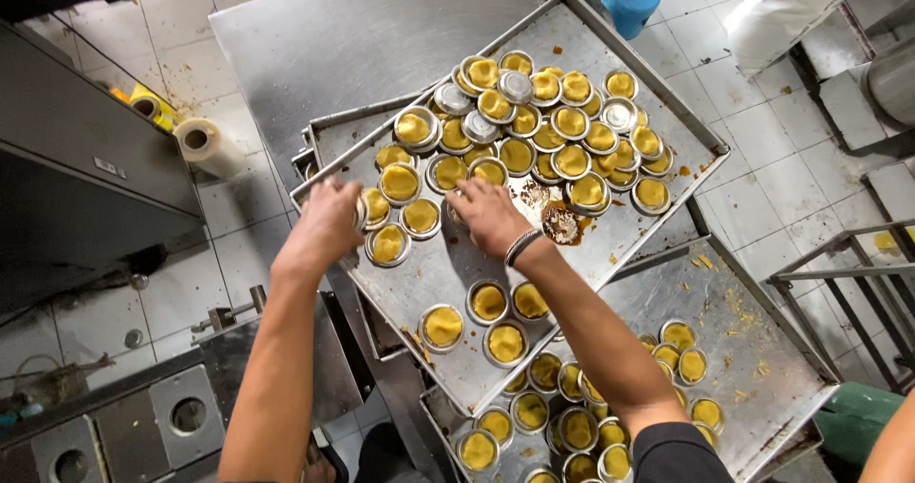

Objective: The person places small tarts into a conveyor belt and onto trays by hand, moving stacks of empty tart molds and filled tarts.

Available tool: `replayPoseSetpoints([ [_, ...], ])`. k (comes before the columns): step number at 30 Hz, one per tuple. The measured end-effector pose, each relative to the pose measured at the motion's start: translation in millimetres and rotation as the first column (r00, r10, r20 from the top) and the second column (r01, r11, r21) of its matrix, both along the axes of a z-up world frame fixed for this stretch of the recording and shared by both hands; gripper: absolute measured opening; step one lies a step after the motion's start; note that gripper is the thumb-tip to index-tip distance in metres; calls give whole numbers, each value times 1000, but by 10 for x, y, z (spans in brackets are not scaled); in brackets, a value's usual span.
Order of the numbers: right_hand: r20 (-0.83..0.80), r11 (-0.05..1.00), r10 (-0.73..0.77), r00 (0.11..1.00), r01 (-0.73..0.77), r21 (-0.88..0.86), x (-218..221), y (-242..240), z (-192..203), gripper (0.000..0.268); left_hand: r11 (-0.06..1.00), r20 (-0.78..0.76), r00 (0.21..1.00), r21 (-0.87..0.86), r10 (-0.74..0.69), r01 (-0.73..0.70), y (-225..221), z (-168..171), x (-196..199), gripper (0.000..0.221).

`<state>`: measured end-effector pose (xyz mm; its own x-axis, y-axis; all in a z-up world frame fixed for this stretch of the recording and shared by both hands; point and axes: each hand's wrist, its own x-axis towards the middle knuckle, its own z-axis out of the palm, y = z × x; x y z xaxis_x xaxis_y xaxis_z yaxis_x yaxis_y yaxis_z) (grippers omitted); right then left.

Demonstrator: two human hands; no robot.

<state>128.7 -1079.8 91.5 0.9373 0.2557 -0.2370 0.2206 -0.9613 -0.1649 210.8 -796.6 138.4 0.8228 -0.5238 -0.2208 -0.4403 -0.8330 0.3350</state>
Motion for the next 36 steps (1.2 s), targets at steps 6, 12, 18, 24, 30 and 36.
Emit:
replayPoseSetpoints([
  [6, 35, 995, -4, 999, 8, -102, -580, 181, -142, 71, 994, 9, 998, 86, -67, 66, 133, -256, 49, 97],
  [12, -115, 990, 80, 990, -66, 123, -652, 349, 367, 71, 984, 102, 991, 149, 82, -97, 100, -675, 70, 75],
  [18, 66, 969, -70, 995, 53, 241, 85, 665, -4, 72, 968, 200, 976, 211, 91, -133, 47, -856, 0, 63],
  [24, 14, 984, -176, 984, 175, 41, 12, 973, -375, 59, 951, 323, 941, 246, 102, -187, 73, -363, -247, 37],
  [30, -176, 945, -97, 980, 147, 294, -128, 560, -8, 76, 993, 104, 989, 64, -107, 101, 18, 277, -60, 70],
  [36, 211, 859, -76, 974, -43, 510, 306, 449, 308, 71, 1000, -22, 1000, 14, -17, 18, -264, -254, 4, 74],
])
